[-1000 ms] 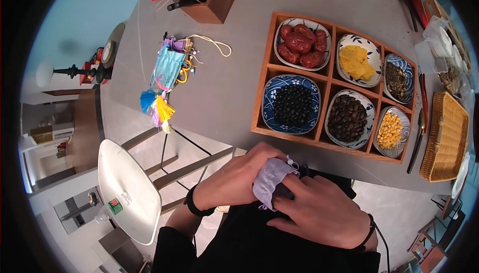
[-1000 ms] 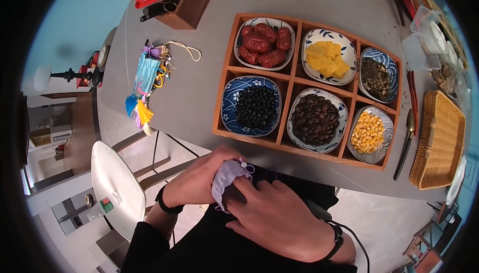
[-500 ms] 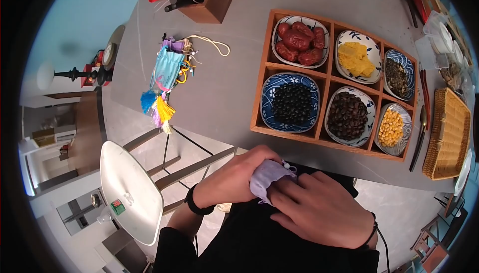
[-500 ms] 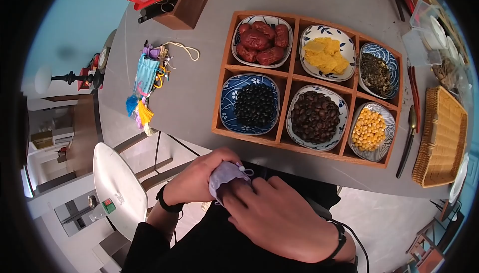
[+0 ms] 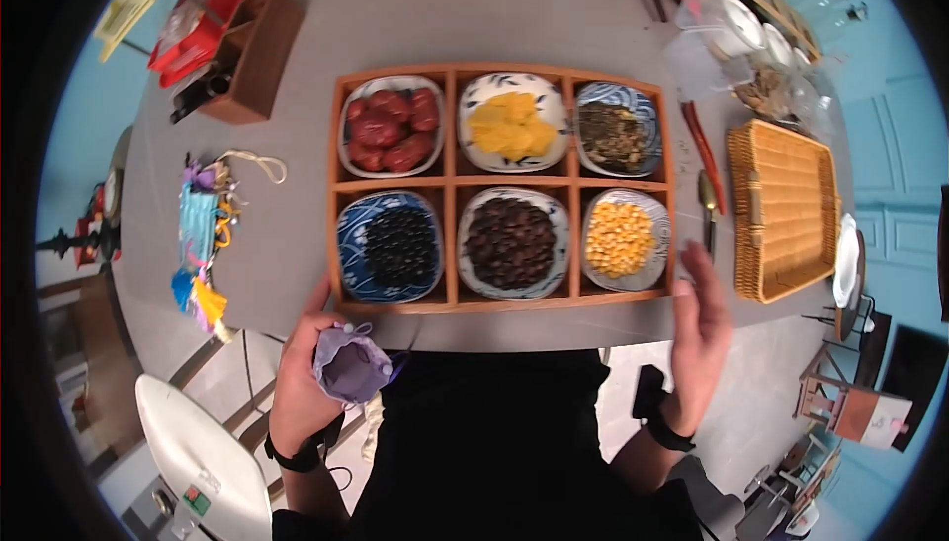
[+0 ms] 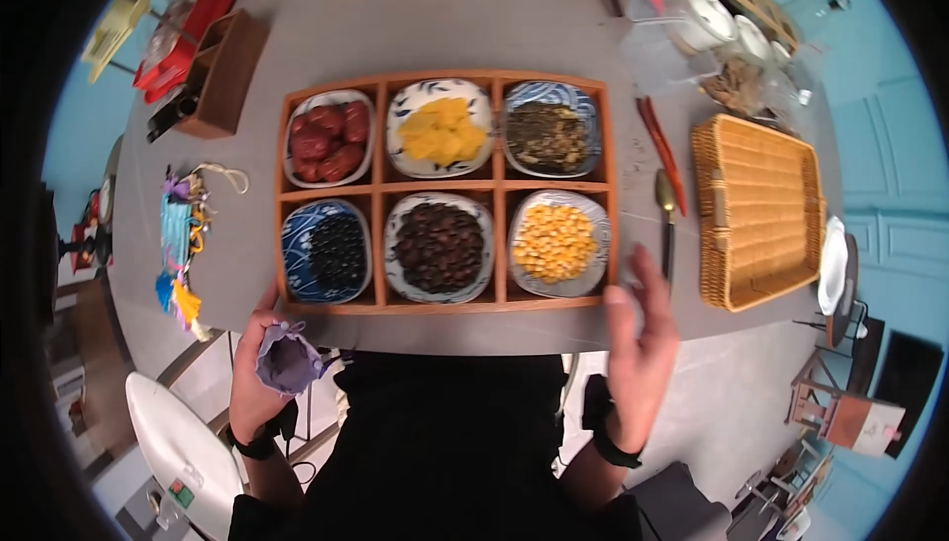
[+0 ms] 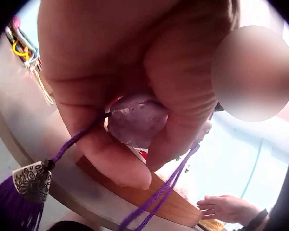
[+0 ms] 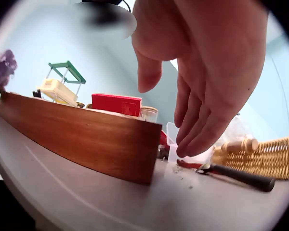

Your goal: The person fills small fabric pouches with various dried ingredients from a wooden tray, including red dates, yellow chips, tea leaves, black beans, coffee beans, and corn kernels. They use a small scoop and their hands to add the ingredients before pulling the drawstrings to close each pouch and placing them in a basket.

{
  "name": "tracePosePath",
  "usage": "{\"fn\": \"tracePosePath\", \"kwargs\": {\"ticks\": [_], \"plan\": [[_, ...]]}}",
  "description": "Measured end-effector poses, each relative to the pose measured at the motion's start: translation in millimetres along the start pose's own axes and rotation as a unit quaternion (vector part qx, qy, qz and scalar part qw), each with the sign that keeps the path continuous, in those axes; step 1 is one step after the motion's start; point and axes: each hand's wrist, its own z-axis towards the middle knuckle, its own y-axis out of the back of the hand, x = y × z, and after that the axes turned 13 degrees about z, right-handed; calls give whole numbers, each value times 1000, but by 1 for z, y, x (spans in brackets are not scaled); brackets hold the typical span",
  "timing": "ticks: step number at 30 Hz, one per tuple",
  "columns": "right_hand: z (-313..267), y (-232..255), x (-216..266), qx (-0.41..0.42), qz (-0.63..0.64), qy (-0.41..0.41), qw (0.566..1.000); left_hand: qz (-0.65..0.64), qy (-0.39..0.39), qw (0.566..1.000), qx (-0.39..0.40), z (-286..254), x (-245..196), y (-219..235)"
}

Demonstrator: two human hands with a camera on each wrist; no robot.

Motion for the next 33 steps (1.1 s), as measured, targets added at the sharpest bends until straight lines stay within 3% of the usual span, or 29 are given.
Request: {"fn": "tracePosePath", "kwargs": {"ticks": [2, 8, 9, 10, 12, 14, 15, 16, 18, 20, 21, 22, 24, 26, 27, 28, 29, 33], "plan": [[-1, -9, 7, 28, 54, -58, 996, 92, -25, 995, 5, -2, 6, -6], [5, -14, -1, 20, 3, -25, 999, 134, -75, 988, 5, 3, -8, -8], [6, -14, -2, 20, 0, -27, 999, 95, -38, 994, 27, 3, -11, -9], [7, -12, -2, 4, -7, -28, 1000, 55, -1, 997, 49, 2, -12, -9], [11, -3, -9, -17, -18, -25, 999, 96, -40, 994, 33, 5, -9, -14], [16, 7, -22, -144, -42, -19, 989, 137, -78, 987, 15, 5, -5, -15], [12, -2, -11, -189, -162, -27, 968, 20, -47, 998, 25, 3, 8, -6], [12, 2, -15, -191, -164, -24, 967, -95, -15, 995, 36, 3, 13, -4], [9, 15, -39, -184, -332, 27, 925, -86, -28, 996, 21, 3, 18, 5], [7, 22, -57, -178, -338, 42, 923, -72, -64, 995, 23, 3, 20, 17], [7, 22, -60, -182, -346, 22, 920, -77, -51, 995, -28, 3, 10, 13], [5, 19, -60, -186, -354, 2, 917, -79, -50, 995, -27, 4, 10, 18], [1, 19, -54, -198, -341, 1, 919, -1, -23, 1000, -8, 4, 7, 23], [-4, 18, -47, -275, -194, -7, 942, -35, -14, 999, -29, 4, 3, 15], [-5, 27, -58, -291, -190, 62, 936, -93, -5, 995, -26, 4, 4, 12], [-8, 33, -50, -290, -146, 56, 944, -146, 7, 989, -27, 2, 5, 11], [-10, 36, -40, -312, -84, 59, 945, -142, 3, 990, 9, 2, 7, 14], [-16, 57, 2, -352, -32, 140, 925, -176, -27, 984, 21, 6, 13, 10]]}}
